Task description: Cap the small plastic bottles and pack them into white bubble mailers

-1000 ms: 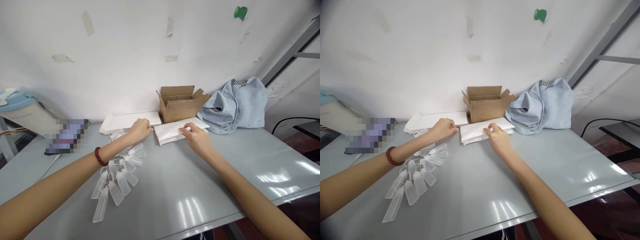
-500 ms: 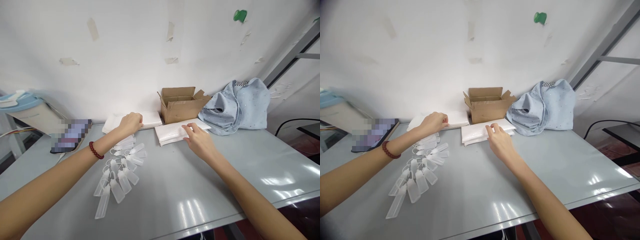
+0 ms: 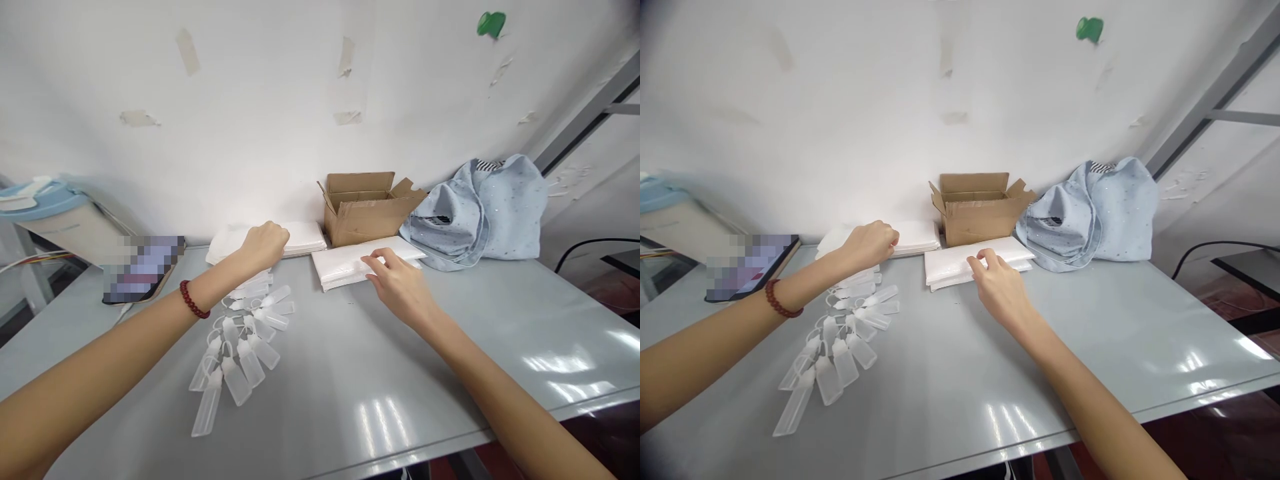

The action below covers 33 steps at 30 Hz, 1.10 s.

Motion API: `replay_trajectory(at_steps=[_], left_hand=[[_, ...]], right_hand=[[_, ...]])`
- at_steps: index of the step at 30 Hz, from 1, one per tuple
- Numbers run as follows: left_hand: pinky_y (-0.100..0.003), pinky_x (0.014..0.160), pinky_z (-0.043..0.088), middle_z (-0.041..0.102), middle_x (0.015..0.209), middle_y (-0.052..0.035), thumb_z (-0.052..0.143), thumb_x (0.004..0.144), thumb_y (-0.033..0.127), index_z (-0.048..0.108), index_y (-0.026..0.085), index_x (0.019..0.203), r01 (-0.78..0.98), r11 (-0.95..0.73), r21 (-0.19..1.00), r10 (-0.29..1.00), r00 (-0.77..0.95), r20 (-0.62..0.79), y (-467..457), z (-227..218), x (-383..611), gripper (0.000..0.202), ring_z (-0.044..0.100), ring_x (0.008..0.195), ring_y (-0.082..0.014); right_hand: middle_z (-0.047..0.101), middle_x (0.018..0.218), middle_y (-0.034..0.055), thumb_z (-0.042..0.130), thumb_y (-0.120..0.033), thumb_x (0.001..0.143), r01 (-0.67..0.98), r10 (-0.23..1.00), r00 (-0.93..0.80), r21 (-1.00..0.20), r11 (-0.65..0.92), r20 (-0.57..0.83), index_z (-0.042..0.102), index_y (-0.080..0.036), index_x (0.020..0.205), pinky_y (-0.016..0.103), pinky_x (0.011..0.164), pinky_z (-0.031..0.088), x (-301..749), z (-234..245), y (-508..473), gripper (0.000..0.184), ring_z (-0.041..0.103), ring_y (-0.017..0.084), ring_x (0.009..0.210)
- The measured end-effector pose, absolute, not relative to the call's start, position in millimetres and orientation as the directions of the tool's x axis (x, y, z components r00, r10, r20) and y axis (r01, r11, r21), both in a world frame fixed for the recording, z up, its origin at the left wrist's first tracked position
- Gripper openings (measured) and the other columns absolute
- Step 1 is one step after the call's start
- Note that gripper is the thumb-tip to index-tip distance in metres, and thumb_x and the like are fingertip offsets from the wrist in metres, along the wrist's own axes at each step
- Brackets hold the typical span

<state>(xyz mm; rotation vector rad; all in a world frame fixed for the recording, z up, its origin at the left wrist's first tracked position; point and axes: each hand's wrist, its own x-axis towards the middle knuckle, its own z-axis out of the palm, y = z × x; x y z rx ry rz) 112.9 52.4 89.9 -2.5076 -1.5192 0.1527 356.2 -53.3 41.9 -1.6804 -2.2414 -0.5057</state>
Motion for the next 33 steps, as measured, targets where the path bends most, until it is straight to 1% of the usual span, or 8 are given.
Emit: replay_trajectory(at_steps=[5,9,15,19,23,27,30,33], left_hand=[[-0.03,0.058,0.042,0.063,0.085,-0.0161,0.04,0.082,0.003,0.065,0.012,0.081,0.82,-0.472,-0.325,0.838,0.532,0.125,34.6,99.5,114.5,0.026,0.055,0.09,-0.0287],[-0.032,0.056,0.043,0.062,0.087,-0.0152,0.039,0.082,0.0,0.063,0.012,0.083,0.77,-0.5,-0.396,0.757,0.611,0.233,-2.7,97.9,113.1,0.027,0.055,0.086,-0.0276],[-0.03,0.054,0.044,0.065,0.072,-0.0081,0.051,0.08,-0.001,0.062,0.012,0.071,0.566,-0.609,-0.555,0.224,0.794,0.565,-57.4,81.6,116.4,0.02,0.059,0.071,-0.022],[-0.034,0.066,0.047,0.068,0.079,-0.0099,0.054,0.082,0.003,0.063,0.01,0.079,0.479,-0.742,-0.469,0.123,0.785,0.607,-81.9,67.8,118.7,0.012,0.06,0.081,-0.0237],[-0.039,0.074,0.046,0.068,0.085,-0.0086,0.061,0.082,0.011,0.061,0.014,0.084,0.57,-0.757,-0.319,0.24,0.697,0.676,-84.5,56.1,95.2,0.004,0.06,0.087,-0.0241],[-0.046,0.086,0.043,0.065,0.101,-0.0138,0.063,0.081,0.02,0.062,0.015,0.098,0.859,-0.512,-0.01,0.489,0.301,0.819,-69.5,57.8,50.1,0.018,0.056,0.101,-0.031],[-0.041,0.079,0.048,0.066,0.105,-0.011,0.06,0.083,0.029,0.06,0.018,0.111,0.811,-0.333,0.481,0.825,0.003,0.565,-62.9,68.1,23.8,0.03,0.06,0.095,-0.0283],[-0.029,0.061,0.052,0.071,0.087,-0.0047,0.054,0.086,0.034,0.064,0.02,0.105,0.466,-0.094,0.88,0.995,0.08,0.064,-65.5,78.1,15.1,0.026,0.064,0.072,-0.0193]], right_hand=[[0.057,0.112,0.0154,0.039,-0.006,0.083,0.953,0.814,-0.285,0.056,0.298,0.507,0.049,-0.012,0.121,0.026,0.045,0.038,350.7,47.3,-59.2,0.04,0.06,0.022,0.084],[0.055,0.113,0.0195,0.045,-0.013,0.086,0.888,0.633,-0.364,0.048,0.458,0.684,0.046,-0.01,0.123,0.038,0.072,0.05,340.7,53.8,-67.9,0.037,0.054,0.028,0.101],[0.053,0.124,0.0242,0.048,-0.009,0.086,0.821,0.552,-0.526,0.217,0.528,0.647,0.048,-0.005,0.124,0.052,0.089,0.044,317.7,47.3,-84.8,0.038,0.047,0.035,0.117],[0.05,0.13,0.027,0.039,-0.002,0.087,0.832,0.614,-0.529,0.213,0.513,0.586,0.046,-0.001,0.128,0.05,0.09,0.045,306.9,37.2,-92.3,0.042,0.047,0.035,0.12],[0.051,0.13,0.0282,0.036,0.003,0.086,0.825,0.612,-0.55,0.255,0.505,0.568,0.048,0.004,0.124,0.048,0.088,0.047,301.3,28.8,-94.5,0.04,0.048,0.036,0.12],[0.048,0.132,0.0282,0.035,0.006,0.084,0.823,0.61,-0.553,0.26,0.505,0.568,0.044,0.005,0.128,0.049,0.091,0.046,300.1,23.7,-93.6,0.045,0.043,0.037,0.125],[0.046,0.134,0.0292,0.036,0.007,0.081,0.837,0.611,-0.526,0.233,0.495,0.591,0.037,0.003,0.133,0.051,0.093,0.043,300.3,21.6,-92.7,0.052,0.039,0.037,0.128],[0.044,0.134,0.0299,0.039,0.007,0.078,0.865,0.619,-0.465,0.176,0.47,0.634,0.031,0.0,0.136,0.051,0.094,0.042,298.8,23.3,-94.2,0.059,0.037,0.036,0.13]])
